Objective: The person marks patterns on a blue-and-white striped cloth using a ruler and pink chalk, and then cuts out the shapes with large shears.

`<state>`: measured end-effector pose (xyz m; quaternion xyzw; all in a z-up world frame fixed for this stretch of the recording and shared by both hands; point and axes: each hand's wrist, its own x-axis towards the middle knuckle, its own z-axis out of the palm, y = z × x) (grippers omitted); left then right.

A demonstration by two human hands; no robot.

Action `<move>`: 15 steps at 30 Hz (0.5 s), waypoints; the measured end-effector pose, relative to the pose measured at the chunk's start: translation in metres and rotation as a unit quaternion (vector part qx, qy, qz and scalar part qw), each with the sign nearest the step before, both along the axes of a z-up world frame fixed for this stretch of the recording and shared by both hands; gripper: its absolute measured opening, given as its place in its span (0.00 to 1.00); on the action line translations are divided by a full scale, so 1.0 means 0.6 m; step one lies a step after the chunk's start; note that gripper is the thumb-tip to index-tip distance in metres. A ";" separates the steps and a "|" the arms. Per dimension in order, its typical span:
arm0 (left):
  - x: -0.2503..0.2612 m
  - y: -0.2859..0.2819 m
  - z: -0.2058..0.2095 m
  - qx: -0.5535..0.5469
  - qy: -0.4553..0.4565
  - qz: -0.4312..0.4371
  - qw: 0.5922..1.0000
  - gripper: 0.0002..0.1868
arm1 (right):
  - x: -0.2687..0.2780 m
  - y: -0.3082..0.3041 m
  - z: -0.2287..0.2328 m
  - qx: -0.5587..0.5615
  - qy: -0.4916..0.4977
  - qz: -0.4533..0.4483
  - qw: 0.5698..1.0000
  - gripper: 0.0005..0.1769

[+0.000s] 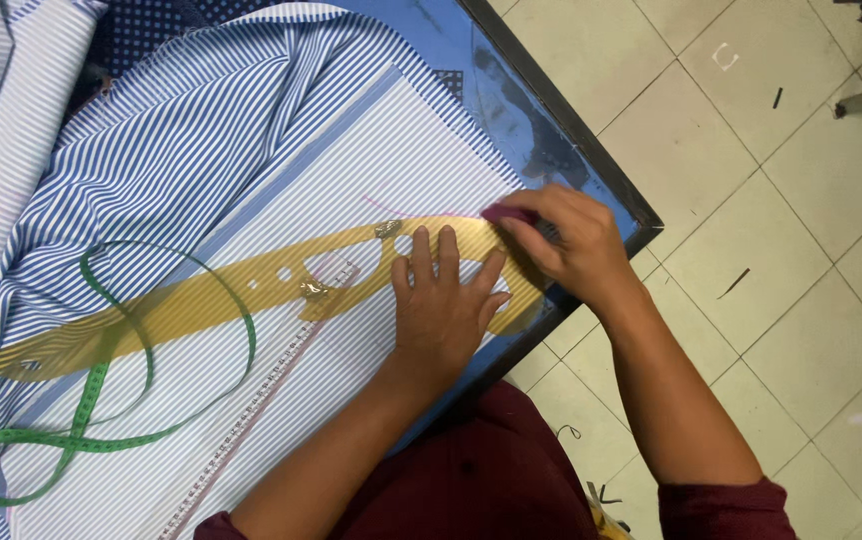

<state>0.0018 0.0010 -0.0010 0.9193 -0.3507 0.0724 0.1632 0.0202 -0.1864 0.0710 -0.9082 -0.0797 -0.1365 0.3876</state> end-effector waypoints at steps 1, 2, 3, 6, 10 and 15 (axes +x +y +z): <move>0.000 0.001 -0.002 -0.001 0.000 -0.004 1.000 0.27 | -0.016 -0.008 -0.007 -0.001 0.000 -0.004 1.000 0.07; 0.000 0.001 -0.005 -0.003 -0.007 -0.002 1.000 0.28 | -0.033 -0.016 -0.015 -0.003 0.009 -0.041 0.999 0.08; 0.000 0.001 -0.008 -0.005 -0.014 0.000 1.000 0.29 | -0.050 -0.024 -0.022 -0.005 0.019 -0.079 0.997 0.08; -0.001 0.001 -0.007 0.002 -0.024 -0.005 1.000 0.29 | -0.095 -0.028 -0.045 -0.053 0.025 -0.147 0.987 0.12; 0.000 0.001 -0.004 0.001 -0.023 -0.017 1.000 0.30 | -0.128 0.006 -0.021 -0.081 0.019 -0.176 0.981 0.10; -0.002 0.005 -0.017 -0.015 -0.053 -0.010 0.998 0.30 | -0.222 0.079 0.039 -0.084 -0.013 -0.202 0.976 0.01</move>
